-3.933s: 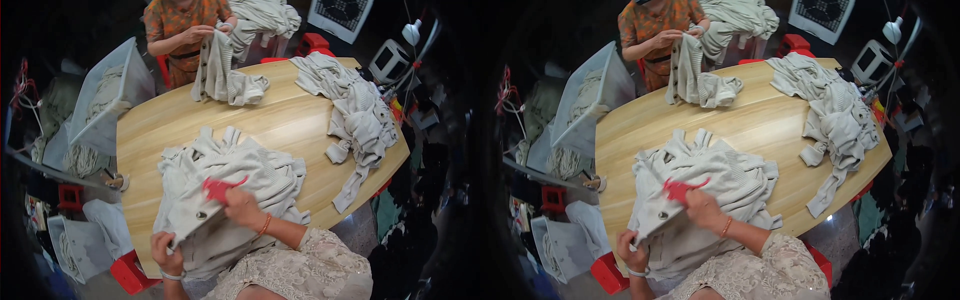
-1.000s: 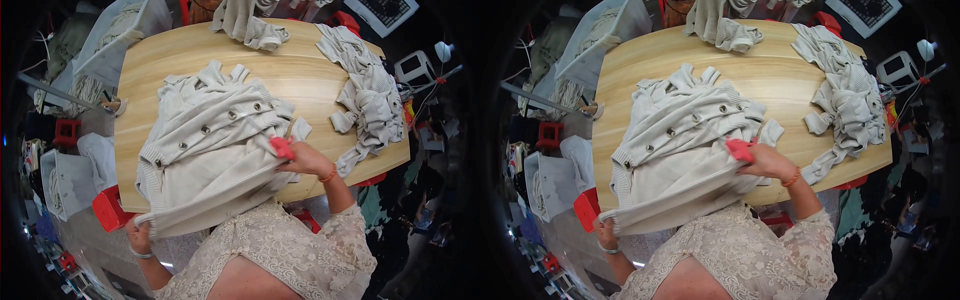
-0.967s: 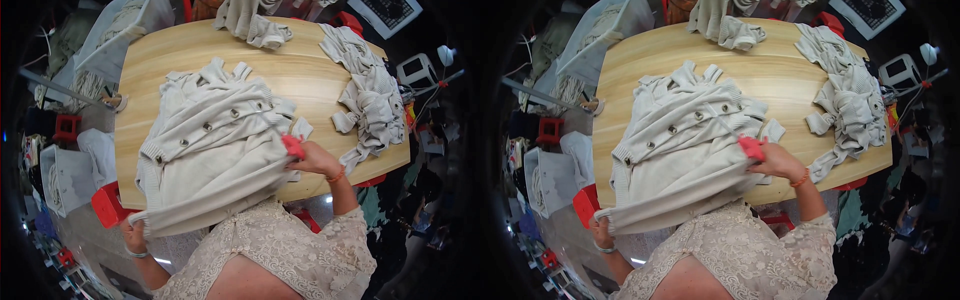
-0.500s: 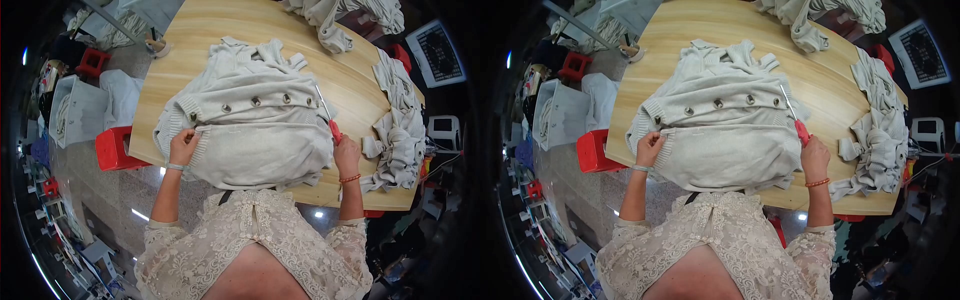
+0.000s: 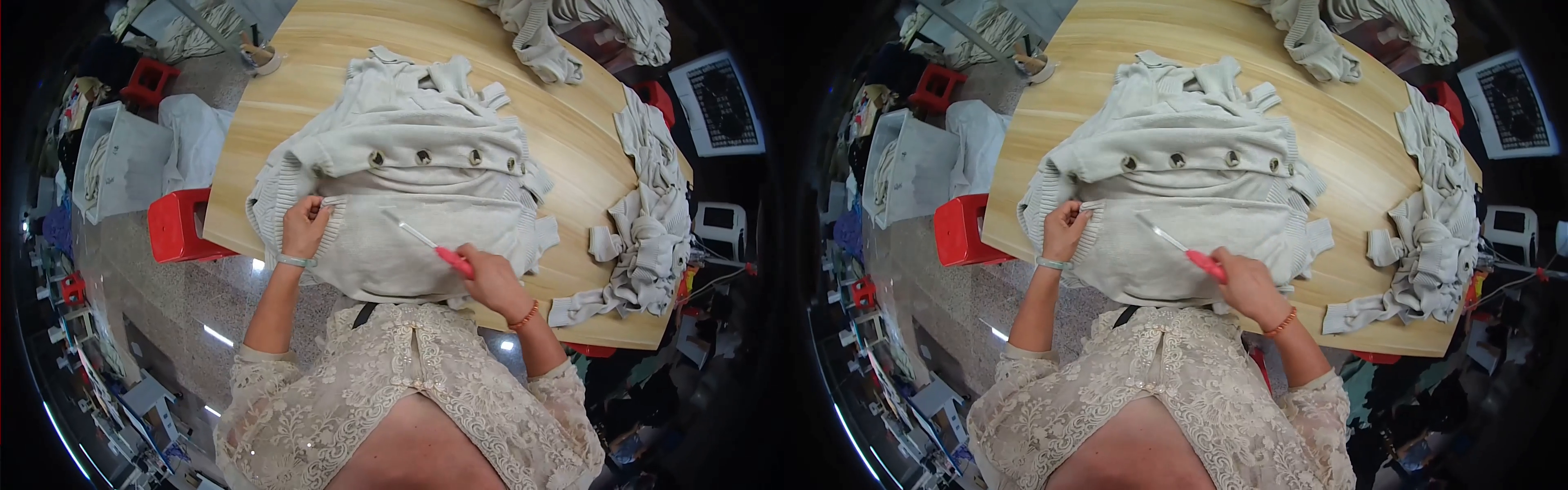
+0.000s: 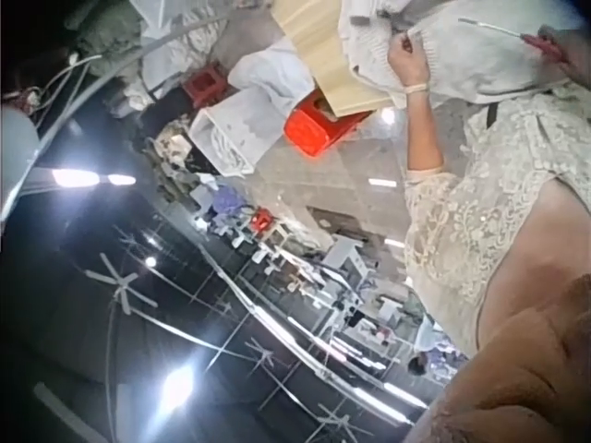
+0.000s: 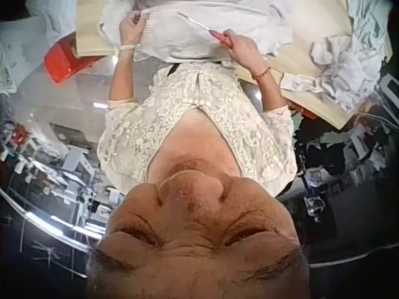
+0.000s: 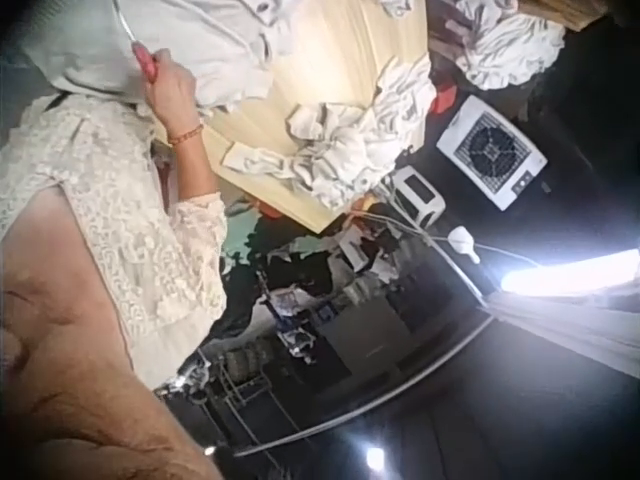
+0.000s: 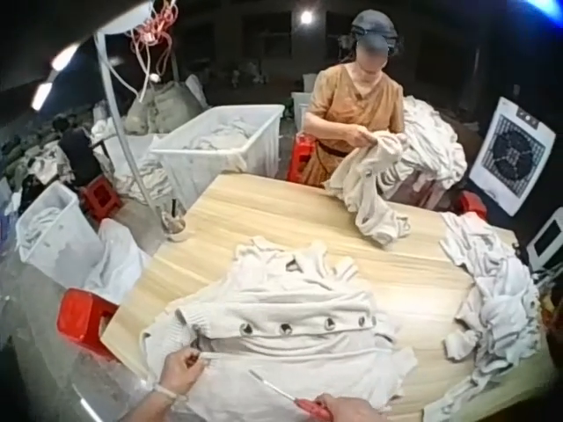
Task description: Trimming loose threads from sweaters using scissors in a textile factory.
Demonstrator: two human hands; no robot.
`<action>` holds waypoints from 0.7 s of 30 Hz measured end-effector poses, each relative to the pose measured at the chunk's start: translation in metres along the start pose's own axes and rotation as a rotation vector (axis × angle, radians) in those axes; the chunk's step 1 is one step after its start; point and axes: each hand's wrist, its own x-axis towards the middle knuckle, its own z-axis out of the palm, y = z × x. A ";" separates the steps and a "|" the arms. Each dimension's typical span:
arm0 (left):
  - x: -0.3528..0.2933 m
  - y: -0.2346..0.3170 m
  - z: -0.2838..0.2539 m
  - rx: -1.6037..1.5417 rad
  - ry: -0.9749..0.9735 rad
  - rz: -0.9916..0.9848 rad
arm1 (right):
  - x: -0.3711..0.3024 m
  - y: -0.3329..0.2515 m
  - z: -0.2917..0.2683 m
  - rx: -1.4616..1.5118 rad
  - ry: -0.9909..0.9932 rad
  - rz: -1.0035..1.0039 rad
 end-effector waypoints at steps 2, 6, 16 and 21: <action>0.000 -0.007 0.001 0.075 0.025 0.036 | 0.008 -0.016 0.010 -0.012 -0.118 -0.065; -0.002 -0.014 -0.008 0.031 0.023 0.065 | 0.018 -0.042 0.025 0.093 -0.145 -0.165; -0.049 0.050 0.071 0.649 -0.145 0.706 | -0.037 -0.001 0.002 0.031 0.093 0.042; -0.042 0.024 0.079 0.737 -0.189 0.748 | -0.038 -0.003 0.000 -0.079 -0.013 0.136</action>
